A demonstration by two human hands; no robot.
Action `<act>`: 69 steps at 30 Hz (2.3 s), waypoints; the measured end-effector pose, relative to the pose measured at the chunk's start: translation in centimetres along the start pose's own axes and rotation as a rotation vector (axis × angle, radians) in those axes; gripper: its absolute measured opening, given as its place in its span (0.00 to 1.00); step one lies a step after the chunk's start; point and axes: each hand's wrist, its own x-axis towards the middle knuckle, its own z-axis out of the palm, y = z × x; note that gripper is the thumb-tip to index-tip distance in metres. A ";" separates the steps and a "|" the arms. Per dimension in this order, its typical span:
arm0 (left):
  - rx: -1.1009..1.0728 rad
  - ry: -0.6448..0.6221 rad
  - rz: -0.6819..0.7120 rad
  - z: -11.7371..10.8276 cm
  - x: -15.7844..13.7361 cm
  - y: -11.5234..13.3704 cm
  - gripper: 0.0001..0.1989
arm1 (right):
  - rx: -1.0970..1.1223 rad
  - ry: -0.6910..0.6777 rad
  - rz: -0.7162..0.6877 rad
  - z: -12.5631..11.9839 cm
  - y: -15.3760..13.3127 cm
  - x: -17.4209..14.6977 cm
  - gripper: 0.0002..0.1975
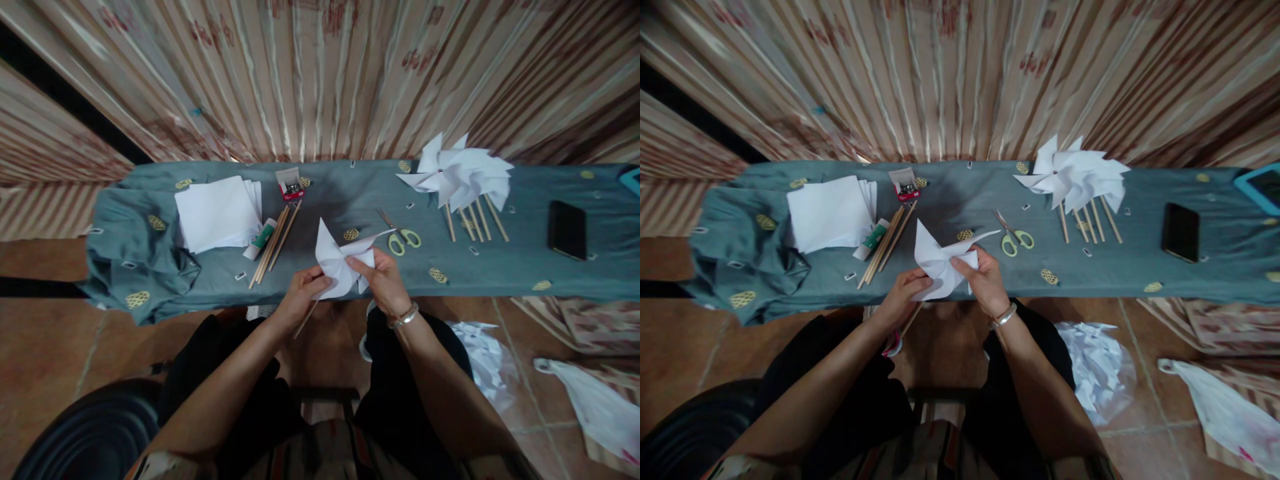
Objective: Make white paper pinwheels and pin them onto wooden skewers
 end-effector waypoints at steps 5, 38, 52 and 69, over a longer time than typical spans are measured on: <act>0.059 0.141 0.008 -0.1 0.2 -0.3 0.20 | -0.037 0.001 -0.020 0.7 0.6 0.0 0.17; 0.109 0.216 0.060 0.0 0.4 -0.6 0.13 | -0.128 -0.044 0.017 0.5 0.3 -0.3 0.15; 0.126 0.215 0.056 0.0 0.3 -1.2 0.10 | -0.193 -0.036 0.037 0.4 0.6 0.1 0.16; 0.073 0.026 -0.034 0.2 -0.8 -1.2 0.18 | -0.176 0.013 0.040 -0.9 -0.3 0.3 0.16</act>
